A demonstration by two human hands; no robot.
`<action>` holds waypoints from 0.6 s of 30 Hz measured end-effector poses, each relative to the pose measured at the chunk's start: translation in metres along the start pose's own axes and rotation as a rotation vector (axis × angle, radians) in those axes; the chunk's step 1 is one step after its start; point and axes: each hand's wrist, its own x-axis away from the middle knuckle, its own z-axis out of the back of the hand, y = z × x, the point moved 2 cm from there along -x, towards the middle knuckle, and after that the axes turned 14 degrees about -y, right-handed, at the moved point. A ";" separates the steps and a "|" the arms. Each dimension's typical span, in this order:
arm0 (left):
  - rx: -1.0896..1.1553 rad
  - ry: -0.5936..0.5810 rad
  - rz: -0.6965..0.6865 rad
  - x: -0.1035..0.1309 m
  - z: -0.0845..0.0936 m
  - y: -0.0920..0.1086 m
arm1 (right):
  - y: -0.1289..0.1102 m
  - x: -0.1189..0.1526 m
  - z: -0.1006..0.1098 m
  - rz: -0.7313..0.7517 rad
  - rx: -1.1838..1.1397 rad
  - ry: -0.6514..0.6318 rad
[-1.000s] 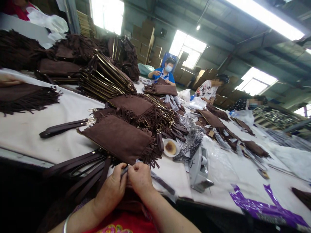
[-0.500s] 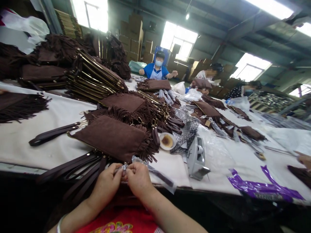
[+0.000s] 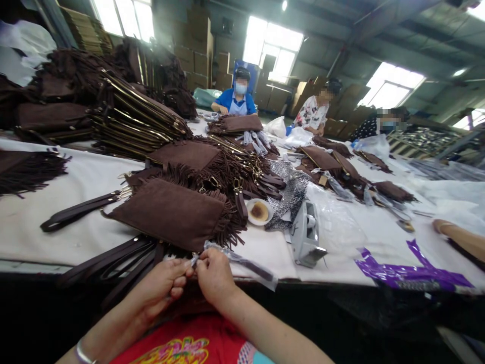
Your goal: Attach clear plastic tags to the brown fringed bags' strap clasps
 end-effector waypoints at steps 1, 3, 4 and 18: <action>0.008 -0.009 0.027 0.001 0.000 -0.001 | 0.000 0.001 0.000 0.004 0.008 -0.004; 0.041 -0.020 0.080 0.002 0.000 -0.003 | 0.000 0.001 -0.001 0.007 0.009 -0.017; 0.069 -0.029 0.102 0.003 -0.002 -0.005 | 0.000 0.001 -0.001 0.011 0.008 -0.020; 0.128 0.012 -0.011 0.012 -0.027 -0.012 | 0.002 -0.003 0.001 -0.106 -0.232 -0.167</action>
